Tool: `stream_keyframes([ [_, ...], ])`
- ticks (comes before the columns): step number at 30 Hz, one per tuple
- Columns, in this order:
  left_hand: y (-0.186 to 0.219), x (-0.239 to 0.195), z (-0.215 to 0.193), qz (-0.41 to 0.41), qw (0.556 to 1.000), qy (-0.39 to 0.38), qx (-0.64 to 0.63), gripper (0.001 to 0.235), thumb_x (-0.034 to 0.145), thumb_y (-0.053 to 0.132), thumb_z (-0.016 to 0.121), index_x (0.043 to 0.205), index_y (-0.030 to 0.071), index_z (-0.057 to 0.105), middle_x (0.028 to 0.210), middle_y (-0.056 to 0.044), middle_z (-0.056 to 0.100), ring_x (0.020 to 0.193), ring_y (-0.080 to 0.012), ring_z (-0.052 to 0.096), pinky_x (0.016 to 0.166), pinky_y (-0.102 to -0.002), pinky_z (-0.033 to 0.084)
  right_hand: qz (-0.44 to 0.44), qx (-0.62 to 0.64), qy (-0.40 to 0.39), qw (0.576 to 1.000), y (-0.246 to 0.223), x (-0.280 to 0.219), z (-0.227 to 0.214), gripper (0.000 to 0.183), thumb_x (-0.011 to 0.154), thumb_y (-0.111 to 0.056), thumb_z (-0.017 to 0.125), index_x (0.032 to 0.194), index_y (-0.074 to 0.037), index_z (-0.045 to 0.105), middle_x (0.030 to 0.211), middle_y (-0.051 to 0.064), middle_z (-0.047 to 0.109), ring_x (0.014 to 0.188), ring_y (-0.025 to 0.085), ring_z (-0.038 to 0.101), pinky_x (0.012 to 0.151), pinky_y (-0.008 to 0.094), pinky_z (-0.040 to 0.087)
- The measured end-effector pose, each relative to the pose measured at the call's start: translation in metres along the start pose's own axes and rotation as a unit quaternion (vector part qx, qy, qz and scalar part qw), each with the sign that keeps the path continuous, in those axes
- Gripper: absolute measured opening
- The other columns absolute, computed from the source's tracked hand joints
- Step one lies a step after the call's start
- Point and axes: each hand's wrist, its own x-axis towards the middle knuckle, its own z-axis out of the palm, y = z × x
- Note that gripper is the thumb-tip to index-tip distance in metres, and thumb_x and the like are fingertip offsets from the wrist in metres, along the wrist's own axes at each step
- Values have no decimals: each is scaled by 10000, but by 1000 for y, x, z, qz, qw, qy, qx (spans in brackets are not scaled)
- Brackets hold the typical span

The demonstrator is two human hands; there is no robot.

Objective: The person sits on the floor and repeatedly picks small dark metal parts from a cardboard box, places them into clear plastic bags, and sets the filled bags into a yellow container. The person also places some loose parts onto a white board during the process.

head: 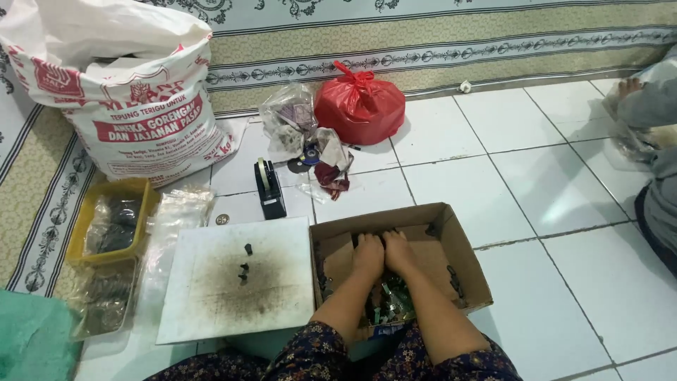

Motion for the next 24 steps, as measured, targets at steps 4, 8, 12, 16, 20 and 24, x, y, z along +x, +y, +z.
stream_keyframes([
  [4, 5, -16, -5, 1, 1000, 11, -17, 158, 856, -47, 662, 1005, -71, 619, 999, -202, 583, 1036, -328, 594, 726, -327, 626, -11, -19, -17, 1000, -5, -9, -13, 416, 910, -176, 668, 1297, -26, 657, 1231, 193, 675, 1256, 343, 564, 1145, 404, 407],
  [8, 7, -31, 16, 21, 999, 38, 6, 78, 820, -59, 666, 896, -43, 669, 897, -173, 596, 913, -281, 630, 674, -302, 607, 5, -16, -39, 999, -17, -20, -19, 288, 892, -92, 667, 1160, 0, 718, 1097, 215, 704, 1122, 362, 617, 1049, 417, 485],
  [12, 11, -49, 4, 4, 998, -6, -56, 103, 836, -139, 645, 842, -41, 676, 846, -180, 609, 853, -264, 640, 638, -297, 596, 4, -53, -64, 997, -57, -53, -52, 116, 872, -25, 632, 830, -7, 739, 771, 149, 699, 803, 266, 678, 842, 344, 555],
  [16, 16, -67, -12, -32, 994, 25, -99, 134, 861, -131, 610, 832, -29, 691, 815, -178, 660, 827, -208, 667, 640, -249, 576, -14, -164, -48, 985, -14, -31, 3, 130, 881, -26, 655, 774, -59, 722, 718, 82, 670, 743, 202, 677, 726, 233, 507],
  [20, 19, -86, -42, -98, 971, 19, -218, 63, 872, -112, 632, 868, -106, 695, 796, -239, 670, 801, -303, 699, 647, -341, 614, 49, -18, -45, 998, -19, -38, -10, 57, 852, -99, 746, 842, -44, 750, 799, 141, 713, 792, 266, 717, 728, 331, 568],
  [24, 23, -108, -88, -217, 901, 42, -374, 177, 895, -60, 666, 1060, -56, 730, 954, -226, 728, 913, -340, 747, 682, -368, 646, 181, 161, -53, 969, -39, -63, -51, 433, 735, -138, 923, 1125, -4, 788, 1085, 222, 756, 1038, 367, 731, 844, 421, 610],
])
